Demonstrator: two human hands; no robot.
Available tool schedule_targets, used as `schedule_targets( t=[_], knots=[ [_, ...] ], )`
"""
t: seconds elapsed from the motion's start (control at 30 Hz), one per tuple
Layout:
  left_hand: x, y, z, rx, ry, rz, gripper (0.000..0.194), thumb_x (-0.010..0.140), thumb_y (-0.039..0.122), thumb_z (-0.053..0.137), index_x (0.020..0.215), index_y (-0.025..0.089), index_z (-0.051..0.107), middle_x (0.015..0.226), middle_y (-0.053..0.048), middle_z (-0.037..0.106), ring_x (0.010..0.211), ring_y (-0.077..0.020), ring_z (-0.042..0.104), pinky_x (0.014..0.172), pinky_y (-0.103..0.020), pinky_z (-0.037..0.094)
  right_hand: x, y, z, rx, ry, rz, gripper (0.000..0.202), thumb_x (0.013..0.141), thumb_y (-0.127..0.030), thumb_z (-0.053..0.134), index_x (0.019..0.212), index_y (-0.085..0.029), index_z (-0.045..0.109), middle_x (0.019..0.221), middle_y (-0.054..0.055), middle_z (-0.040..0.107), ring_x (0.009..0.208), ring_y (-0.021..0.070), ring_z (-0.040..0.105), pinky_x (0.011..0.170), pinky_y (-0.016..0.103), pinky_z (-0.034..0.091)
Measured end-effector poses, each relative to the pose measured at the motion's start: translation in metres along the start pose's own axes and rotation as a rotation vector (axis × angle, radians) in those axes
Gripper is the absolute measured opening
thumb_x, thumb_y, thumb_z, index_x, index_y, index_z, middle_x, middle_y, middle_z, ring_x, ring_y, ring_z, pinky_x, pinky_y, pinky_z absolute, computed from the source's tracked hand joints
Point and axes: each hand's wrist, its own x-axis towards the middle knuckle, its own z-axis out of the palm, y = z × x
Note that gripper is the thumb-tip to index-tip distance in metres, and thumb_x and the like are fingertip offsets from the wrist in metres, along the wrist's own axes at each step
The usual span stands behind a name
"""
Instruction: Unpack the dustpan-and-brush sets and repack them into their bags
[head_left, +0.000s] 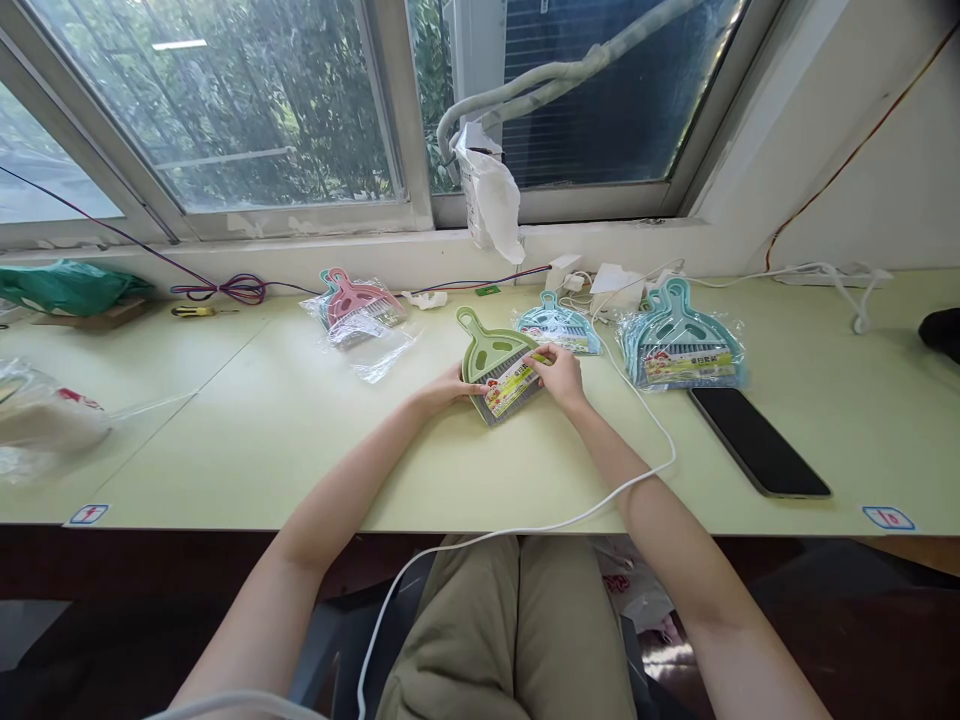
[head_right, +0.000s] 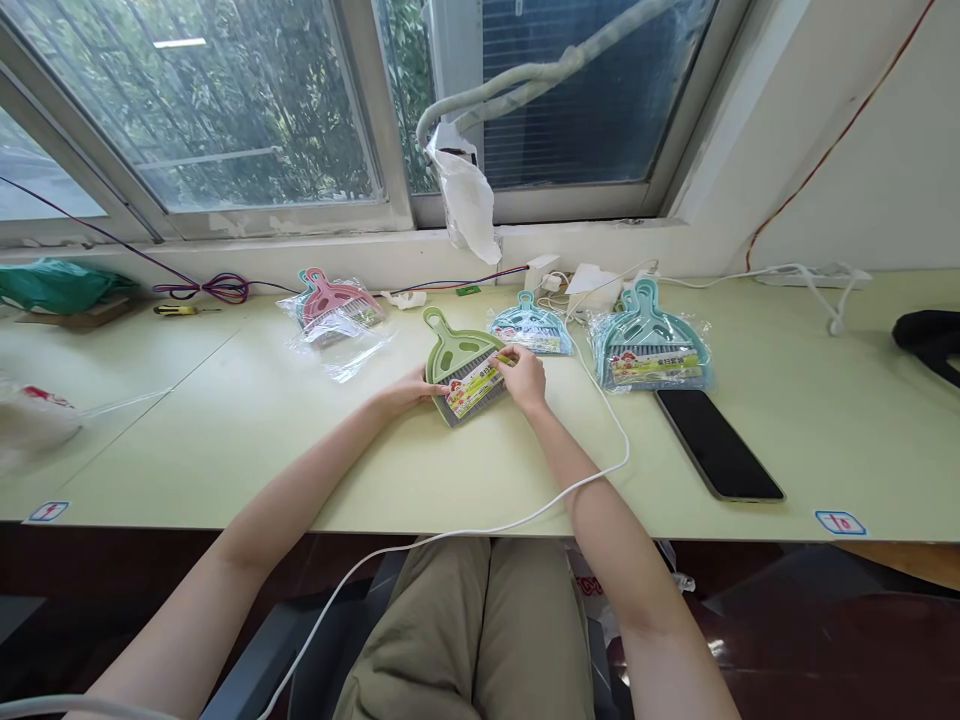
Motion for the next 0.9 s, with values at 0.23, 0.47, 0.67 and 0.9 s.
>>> schedule_targets(
  t=[0.23,0.47,0.67,0.9],
  knots=[
    [0.0,0.0,-0.001,-0.051,0.038,-0.021,0.078,0.057,0.04,0.091,0.124,0.017,0.057,0.126,-0.017,0.066,0.112,-0.0324,0.066,0.097,-0.047,0.054,-0.002,-0.003,0.0,-0.056,0.007,0.019,0.021,0.074,-0.04,0.073,0.081,-0.022,0.066,0.092,0.001,0.075,0.051,0.0106,0.055,0.058,0.027,0.045],
    [0.001,0.0,0.0,0.005,0.079,-0.013,0.073,0.058,0.023,0.089,0.123,0.017,0.057,0.125,-0.014,0.067,0.112,-0.0298,0.066,0.102,-0.049,0.051,-0.003,-0.005,0.0,-0.095,0.009,0.002,0.018,0.076,-0.038,0.072,0.082,-0.023,0.067,0.091,0.0,0.075,0.067,0.0151,0.061,0.062,0.027,0.045],
    [0.003,-0.001,-0.001,-0.014,0.132,0.03,0.072,0.052,0.017,0.088,0.118,0.016,0.059,0.122,-0.014,0.068,0.11,-0.0311,0.067,0.101,-0.05,0.051,-0.009,-0.01,0.002,-0.256,0.075,-0.129,0.017,0.084,-0.04,0.065,0.085,-0.023,0.065,0.09,0.003,0.073,0.078,0.0199,0.063,0.071,0.031,0.046],
    [0.004,0.002,0.002,-0.031,0.27,0.086,0.07,0.054,0.016,0.086,0.118,0.016,0.058,0.119,-0.013,0.07,0.109,-0.0306,0.067,0.098,-0.048,0.054,-0.012,-0.011,0.006,-0.156,0.305,-0.408,0.034,0.09,-0.038,0.058,0.119,-0.022,0.053,0.124,0.012,0.057,0.115,0.0241,0.054,0.096,0.039,0.046]
  ],
)
